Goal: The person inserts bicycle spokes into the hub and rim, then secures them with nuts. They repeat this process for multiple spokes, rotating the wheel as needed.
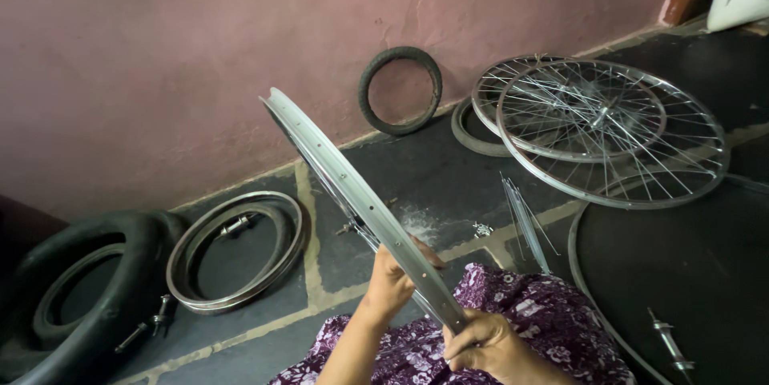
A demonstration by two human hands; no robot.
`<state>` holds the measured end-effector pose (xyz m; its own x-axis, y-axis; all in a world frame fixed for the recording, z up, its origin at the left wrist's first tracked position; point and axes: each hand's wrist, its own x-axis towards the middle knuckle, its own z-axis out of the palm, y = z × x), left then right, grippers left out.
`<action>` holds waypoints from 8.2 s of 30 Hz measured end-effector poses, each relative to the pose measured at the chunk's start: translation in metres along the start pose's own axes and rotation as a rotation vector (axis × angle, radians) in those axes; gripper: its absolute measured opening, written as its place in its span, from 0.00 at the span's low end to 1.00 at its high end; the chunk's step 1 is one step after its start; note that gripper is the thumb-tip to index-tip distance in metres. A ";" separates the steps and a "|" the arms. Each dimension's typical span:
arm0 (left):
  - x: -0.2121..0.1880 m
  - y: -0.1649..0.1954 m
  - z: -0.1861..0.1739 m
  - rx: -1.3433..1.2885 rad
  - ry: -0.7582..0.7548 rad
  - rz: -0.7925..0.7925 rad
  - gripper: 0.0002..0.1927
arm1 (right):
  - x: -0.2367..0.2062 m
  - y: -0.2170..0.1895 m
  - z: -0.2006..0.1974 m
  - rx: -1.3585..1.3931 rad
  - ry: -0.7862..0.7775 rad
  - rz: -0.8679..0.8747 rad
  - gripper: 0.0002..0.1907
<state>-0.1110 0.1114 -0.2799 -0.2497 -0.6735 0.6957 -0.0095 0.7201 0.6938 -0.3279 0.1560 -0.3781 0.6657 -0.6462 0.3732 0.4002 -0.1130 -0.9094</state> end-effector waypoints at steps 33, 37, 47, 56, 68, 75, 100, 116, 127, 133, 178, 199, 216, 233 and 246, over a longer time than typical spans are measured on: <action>-0.002 -0.016 -0.004 -0.536 0.063 -0.283 0.09 | 0.074 -0.153 0.053 -1.418 0.455 -0.721 0.16; -0.004 -0.021 -0.002 -0.554 0.071 -0.268 0.09 | 0.076 -0.158 0.057 -1.500 0.412 -0.768 0.15; -0.004 -0.020 0.002 -0.456 0.108 -0.273 0.09 | 0.078 -0.157 0.057 -1.374 0.461 -0.761 0.10; -0.007 -0.022 0.002 -0.518 0.112 -0.307 0.10 | 0.076 -0.146 0.053 -1.347 0.454 -0.791 0.11; -0.003 -0.013 0.003 -0.478 0.100 -0.308 0.08 | 0.072 -0.131 0.042 -1.104 0.630 -0.747 0.10; 0.001 -0.010 0.003 -0.498 0.099 -0.310 0.08 | 0.069 -0.132 0.042 -1.074 0.635 -0.633 0.08; -0.006 -0.020 0.005 -0.480 0.113 -0.308 0.10 | 0.078 -0.126 0.044 -1.288 0.516 -0.829 0.12; -0.008 -0.023 0.001 -0.550 0.119 -0.406 0.10 | 0.072 -0.127 0.046 -1.466 0.459 -0.833 0.13; -0.011 -0.004 0.005 -0.431 0.084 -0.286 0.13 | 0.065 -0.124 0.051 -1.425 0.487 -0.754 0.16; -0.001 0.014 0.004 -0.422 0.018 -0.238 0.18 | 0.073 -0.144 0.048 -1.470 0.430 -0.793 0.13; -0.004 0.017 0.015 -0.441 0.167 -0.369 0.16 | 0.080 -0.145 0.034 -1.564 0.345 -0.840 0.11; -0.007 0.012 0.015 -0.489 0.178 -0.319 0.16 | 0.018 -0.004 0.033 -0.728 0.440 -0.508 0.34; -0.005 0.023 0.016 -0.510 0.137 -0.348 0.20 | 0.023 -0.016 0.035 -0.810 0.406 -0.543 0.33; 0.009 0.039 0.008 -0.251 -0.004 -0.322 0.22 | 0.025 -0.024 0.037 -0.938 0.405 -0.604 0.32; -0.004 0.021 0.014 -0.251 0.131 -0.224 0.18 | 0.025 -0.014 0.035 -0.791 0.384 -0.506 0.33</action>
<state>-0.1238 0.1316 -0.2710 -0.1419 -0.8374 0.5278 0.1925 0.4997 0.8445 -0.2950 0.1683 -0.3494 0.2300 -0.5670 0.7910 -0.0458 -0.8182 -0.5731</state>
